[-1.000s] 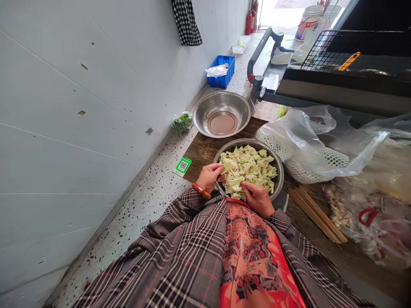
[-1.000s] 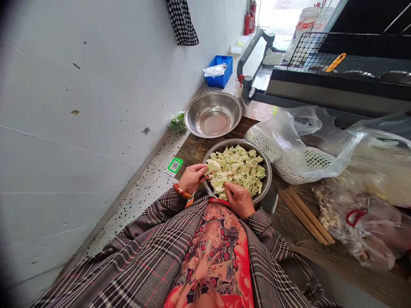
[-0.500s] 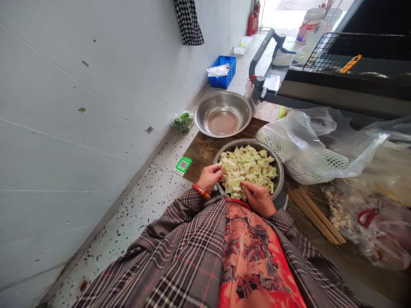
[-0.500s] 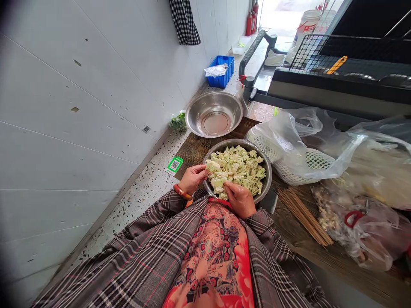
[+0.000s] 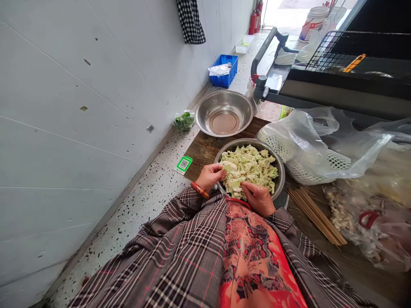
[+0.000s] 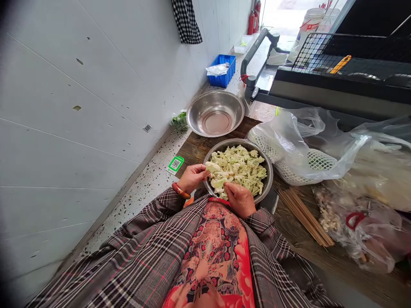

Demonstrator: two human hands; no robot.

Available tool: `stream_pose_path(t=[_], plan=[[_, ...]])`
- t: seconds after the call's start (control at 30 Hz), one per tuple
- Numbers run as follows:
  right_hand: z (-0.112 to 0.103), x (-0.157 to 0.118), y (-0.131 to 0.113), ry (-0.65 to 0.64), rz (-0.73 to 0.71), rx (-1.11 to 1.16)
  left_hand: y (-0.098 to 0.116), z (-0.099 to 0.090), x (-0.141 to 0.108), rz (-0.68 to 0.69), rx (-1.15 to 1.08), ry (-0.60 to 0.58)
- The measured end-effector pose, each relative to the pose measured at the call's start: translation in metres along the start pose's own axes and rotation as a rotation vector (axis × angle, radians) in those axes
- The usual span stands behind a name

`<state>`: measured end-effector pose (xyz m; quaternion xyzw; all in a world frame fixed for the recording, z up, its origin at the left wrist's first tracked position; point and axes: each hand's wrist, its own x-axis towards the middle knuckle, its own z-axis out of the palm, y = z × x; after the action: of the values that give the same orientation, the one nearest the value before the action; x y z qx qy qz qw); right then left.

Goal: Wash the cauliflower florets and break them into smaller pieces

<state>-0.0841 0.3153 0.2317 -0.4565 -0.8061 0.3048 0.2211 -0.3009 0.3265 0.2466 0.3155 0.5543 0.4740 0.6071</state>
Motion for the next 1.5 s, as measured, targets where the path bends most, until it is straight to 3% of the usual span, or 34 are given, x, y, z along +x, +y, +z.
stream_pose_path(t=[0.33,0.73,1.5], plan=[[-0.007,0.002,0.007,-0.018,-0.024,-0.031,0.005,-0.006,0.001,-0.151,-0.068,-0.087],[-0.008,0.008,0.010,-0.054,-0.035,-0.004,0.007,-0.011,0.004,-0.128,0.006,-0.155],[-0.007,0.012,0.012,0.009,-0.021,0.080,0.018,-0.009,0.016,-0.104,0.092,-0.273]])
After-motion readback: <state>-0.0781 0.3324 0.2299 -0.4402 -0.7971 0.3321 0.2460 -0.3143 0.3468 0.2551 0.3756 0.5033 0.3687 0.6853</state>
